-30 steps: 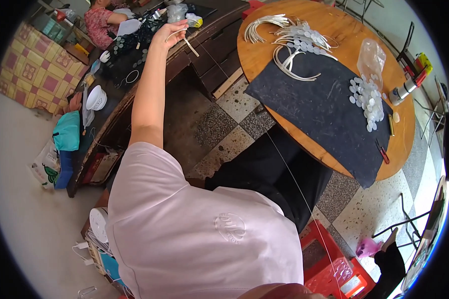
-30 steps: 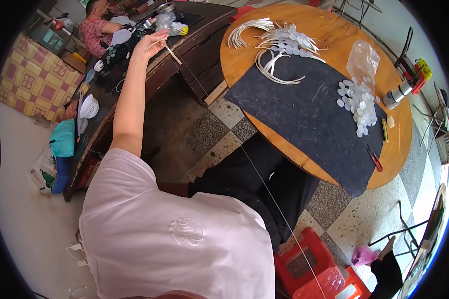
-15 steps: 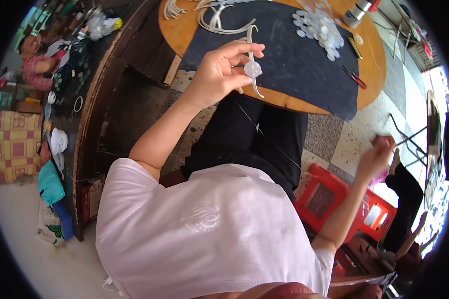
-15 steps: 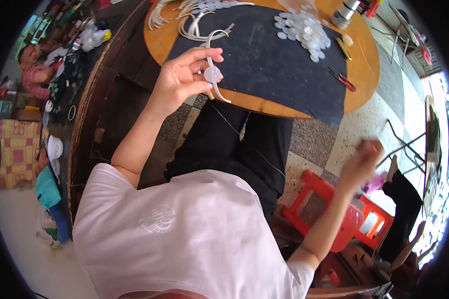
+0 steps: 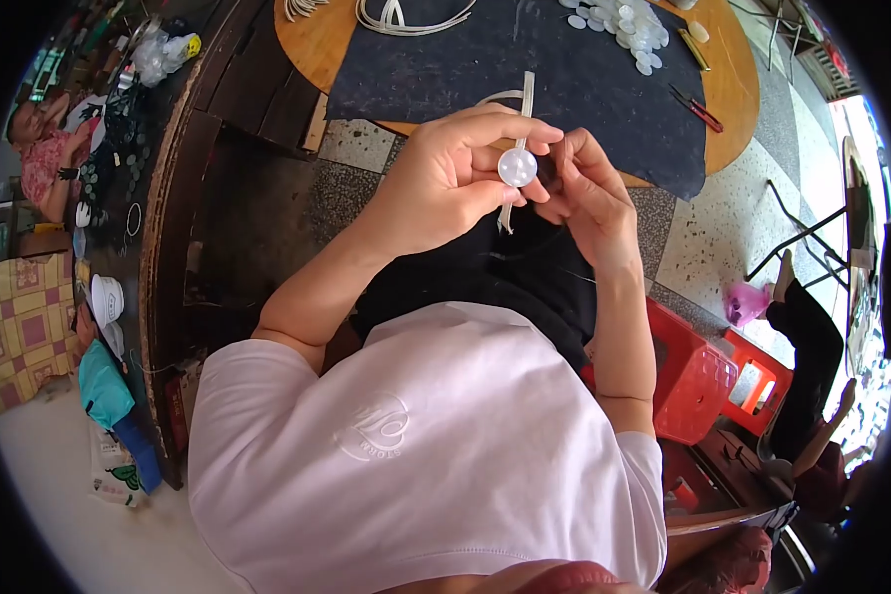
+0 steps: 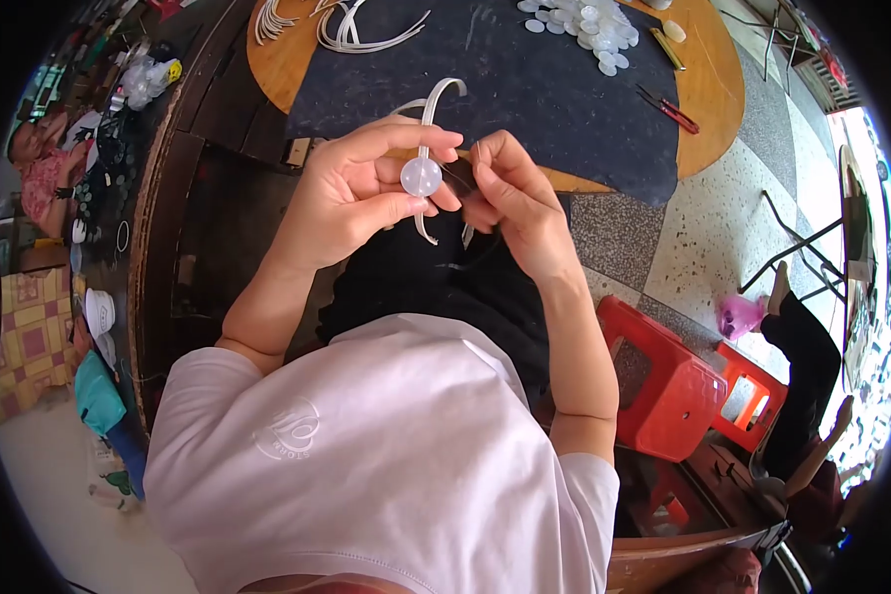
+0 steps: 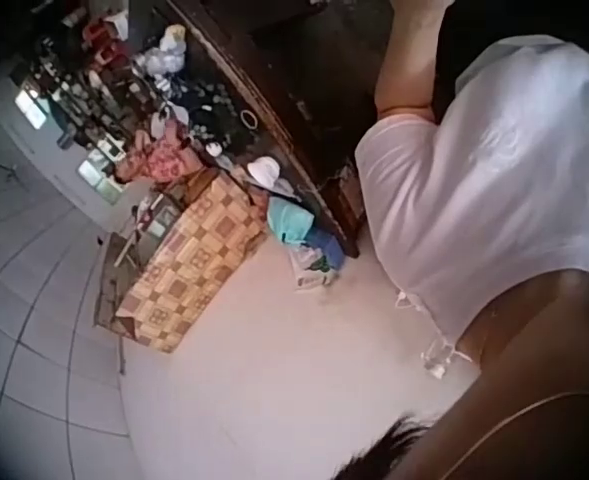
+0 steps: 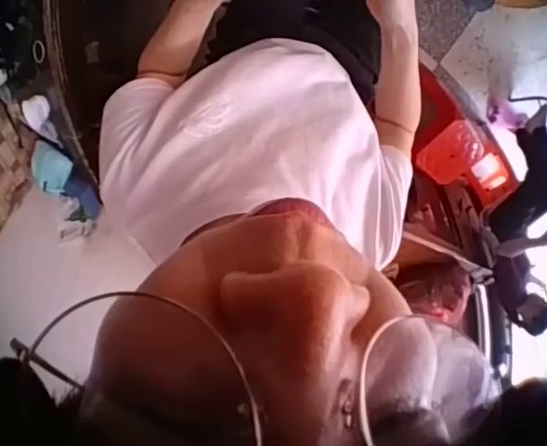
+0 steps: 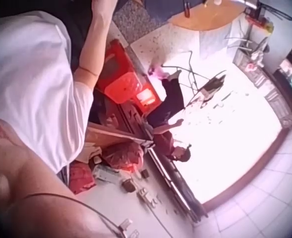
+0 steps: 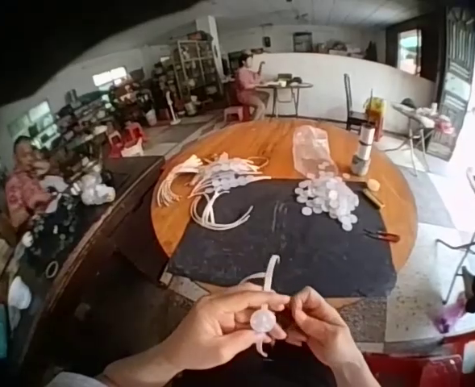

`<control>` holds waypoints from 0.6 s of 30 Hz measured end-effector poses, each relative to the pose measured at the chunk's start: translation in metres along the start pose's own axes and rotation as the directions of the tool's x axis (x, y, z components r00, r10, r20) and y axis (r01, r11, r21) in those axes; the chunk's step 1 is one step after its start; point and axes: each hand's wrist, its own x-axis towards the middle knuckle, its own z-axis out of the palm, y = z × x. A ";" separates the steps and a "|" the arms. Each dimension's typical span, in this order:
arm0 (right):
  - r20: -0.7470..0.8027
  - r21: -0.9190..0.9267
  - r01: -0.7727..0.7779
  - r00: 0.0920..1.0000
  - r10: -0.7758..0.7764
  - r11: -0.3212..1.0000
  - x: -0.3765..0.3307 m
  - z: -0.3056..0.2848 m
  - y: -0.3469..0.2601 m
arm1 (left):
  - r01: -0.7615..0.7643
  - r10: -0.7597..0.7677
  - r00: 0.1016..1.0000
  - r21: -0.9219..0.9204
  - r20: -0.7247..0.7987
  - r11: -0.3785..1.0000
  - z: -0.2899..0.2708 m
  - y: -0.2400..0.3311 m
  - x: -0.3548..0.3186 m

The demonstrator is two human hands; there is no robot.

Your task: Assemble decorative floral components onto straps for shoes by hand.

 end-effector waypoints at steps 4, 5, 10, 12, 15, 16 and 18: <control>0.008 -0.290 0.015 1.000 -0.014 0.957 -0.011 -0.006 -0.025 | 0.127 -0.126 0.992 -0.058 0.018 0.990 0.000 -0.001 -0.002; 0.005 -0.289 0.012 1.000 -0.011 0.957 -0.012 -0.007 -0.027 | 0.130 -0.129 0.992 -0.061 0.018 0.990 0.001 -0.002 -0.003; -0.127 -0.136 0.141 0.979 -0.158 0.981 -0.009 -0.009 -0.031 | 0.176 -0.171 0.984 -0.125 0.048 0.976 0.010 -0.003 -0.003; -0.223 -0.099 0.161 0.958 -0.179 0.982 -0.007 -0.007 -0.029 | 0.185 -0.174 0.980 -0.130 0.092 0.974 0.013 -0.004 -0.003; -0.232 -0.099 0.182 0.952 -0.201 0.978 -0.003 -0.008 -0.028 | 0.202 -0.192 0.979 -0.176 0.072 0.964 0.017 -0.005 -0.004; -0.235 -0.102 0.193 0.948 -0.213 0.976 -0.002 -0.009 -0.028 | 0.207 -0.198 0.978 -0.199 0.062 0.958 0.019 -0.006 -0.004; -0.234 -0.133 0.208 0.944 -0.234 0.969 0.001 -0.009 -0.024 | 0.200 -0.195 0.980 -0.223 0.045 0.954 0.022 -0.008 -0.004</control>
